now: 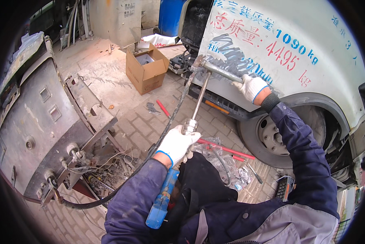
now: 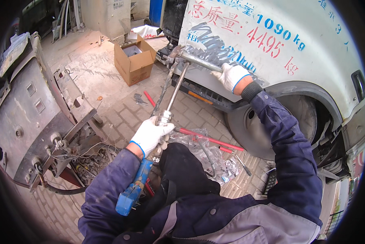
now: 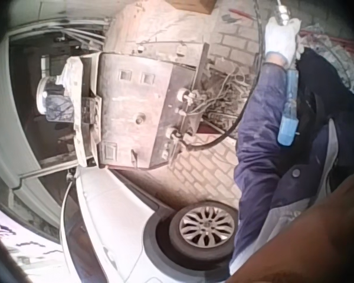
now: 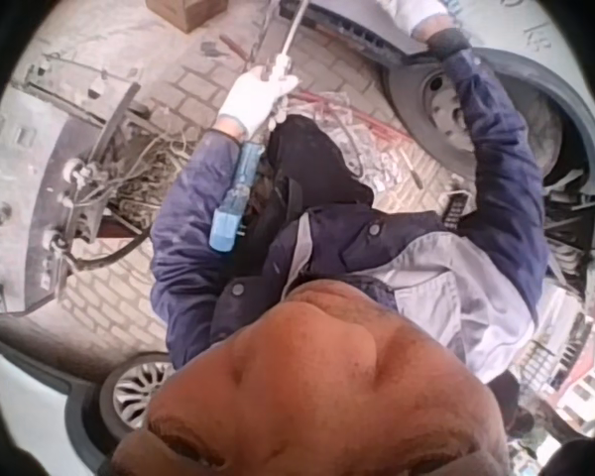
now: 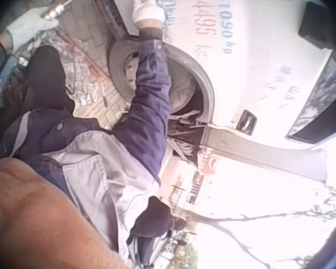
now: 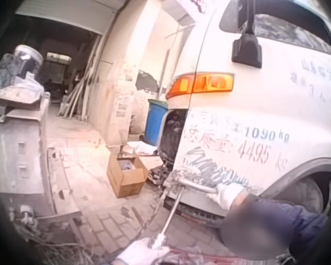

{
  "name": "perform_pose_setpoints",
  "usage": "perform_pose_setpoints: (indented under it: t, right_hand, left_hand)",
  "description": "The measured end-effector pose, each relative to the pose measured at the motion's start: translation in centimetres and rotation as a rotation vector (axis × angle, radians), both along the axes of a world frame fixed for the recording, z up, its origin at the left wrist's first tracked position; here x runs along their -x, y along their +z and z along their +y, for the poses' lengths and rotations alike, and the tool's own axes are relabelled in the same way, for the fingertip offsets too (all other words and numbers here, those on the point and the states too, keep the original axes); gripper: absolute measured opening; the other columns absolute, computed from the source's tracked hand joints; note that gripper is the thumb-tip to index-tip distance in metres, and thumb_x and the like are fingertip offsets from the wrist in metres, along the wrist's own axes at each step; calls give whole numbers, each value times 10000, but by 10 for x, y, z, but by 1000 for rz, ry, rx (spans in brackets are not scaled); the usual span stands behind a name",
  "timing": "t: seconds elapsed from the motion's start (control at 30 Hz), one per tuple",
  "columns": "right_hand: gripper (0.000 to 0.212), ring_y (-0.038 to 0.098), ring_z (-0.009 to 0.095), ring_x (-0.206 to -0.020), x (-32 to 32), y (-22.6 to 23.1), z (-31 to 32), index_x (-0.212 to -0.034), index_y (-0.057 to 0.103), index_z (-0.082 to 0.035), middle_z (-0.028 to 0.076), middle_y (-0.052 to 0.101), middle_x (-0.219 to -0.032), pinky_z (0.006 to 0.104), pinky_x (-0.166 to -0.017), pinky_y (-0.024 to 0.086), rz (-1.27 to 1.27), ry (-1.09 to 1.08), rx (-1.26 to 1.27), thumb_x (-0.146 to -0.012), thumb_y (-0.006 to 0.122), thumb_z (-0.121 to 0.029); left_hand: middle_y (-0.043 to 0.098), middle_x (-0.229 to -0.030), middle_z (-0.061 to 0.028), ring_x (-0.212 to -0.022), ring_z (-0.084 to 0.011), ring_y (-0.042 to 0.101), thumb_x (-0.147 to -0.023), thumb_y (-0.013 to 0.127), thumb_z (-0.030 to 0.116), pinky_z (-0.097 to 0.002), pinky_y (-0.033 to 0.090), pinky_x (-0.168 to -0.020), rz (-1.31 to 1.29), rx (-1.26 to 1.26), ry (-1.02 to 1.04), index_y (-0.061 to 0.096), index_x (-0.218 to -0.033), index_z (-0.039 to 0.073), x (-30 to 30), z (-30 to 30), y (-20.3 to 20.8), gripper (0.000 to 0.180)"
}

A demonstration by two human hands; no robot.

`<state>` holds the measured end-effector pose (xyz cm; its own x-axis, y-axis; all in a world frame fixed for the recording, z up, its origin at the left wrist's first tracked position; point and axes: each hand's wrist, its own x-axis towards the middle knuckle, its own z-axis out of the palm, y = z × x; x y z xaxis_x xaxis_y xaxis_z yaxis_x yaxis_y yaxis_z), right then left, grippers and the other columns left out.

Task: The person uses a pneumatic tool to repeatedly tap a damaged area on the side panel of a white truck. They hold the tool with both hands and apply it to the same spot for the duration of the clip.

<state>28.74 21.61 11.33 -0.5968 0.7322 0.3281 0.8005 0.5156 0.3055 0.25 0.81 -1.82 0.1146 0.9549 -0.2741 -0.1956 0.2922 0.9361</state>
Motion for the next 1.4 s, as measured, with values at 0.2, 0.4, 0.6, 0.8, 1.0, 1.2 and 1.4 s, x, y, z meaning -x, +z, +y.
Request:
perform_pose_setpoints:
  t: [0.2,0.4,0.6,0.8,1.0,1.2,1.4]
  right_hand:
    - [585,735,446,-695,-5,-11,-2,-979,738,-29,234,708,-728,528,-675,584,42,107,-32,-1074,657,-600]
    - [645,743,453,-694,14,1,-2,-1016,722,19,235,723,-729,530,-693,596,1,-75,34,-1092,613,-612]
    - [594,745,434,-690,24,-11,-24,-1023,685,13,244,715,-720,510,-642,586,34,36,30,-1096,641,-575]
    - [611,757,428,-712,6,-14,-15,-1005,683,-5,241,735,-755,513,-659,594,-13,-155,16,-1082,641,-610]
    - [652,751,428,-684,7,-19,-26,-987,691,-2,236,732,-743,503,-619,586,53,-14,16,-1062,651,-649]
    - [646,751,448,-694,11,-9,-17,-1011,693,21,263,737,-763,514,-645,597,55,-190,-22,-1081,639,-619]
    - [619,751,446,-698,5,-15,-24,-1025,689,24,250,710,-713,520,-643,589,94,75,33,-1086,645,-591]
  left_hand:
    - [636,-723,-40,-475,-165,632,-1009,837,235,-328,486,-387,2,7,1,582,-1157,56,1,0,4,345]
    - [637,-730,-39,-487,-159,637,-1012,833,241,-325,495,-397,9,5,-9,589,-1149,53,2,-1,4,337]
    - [652,-748,-41,-512,-149,649,-1004,843,251,-321,506,-413,35,4,-9,595,-1132,38,5,-1,4,352]
    - [652,-746,-43,-500,-156,647,-1004,842,246,-327,502,-412,29,-3,-17,602,-1125,33,6,-2,3,343]
    - [645,-737,-38,-480,-157,631,-1015,831,234,-318,476,-390,0,15,-12,594,-1147,52,6,-1,3,327]
    - [643,-736,-32,-475,-149,624,-1018,827,221,-300,469,-376,-9,30,-10,596,-1175,55,4,0,1,325]
    - [646,-722,-38,-465,-157,624,-1018,830,222,-305,472,-372,-33,16,-10,604,-1197,50,5,0,0,335]
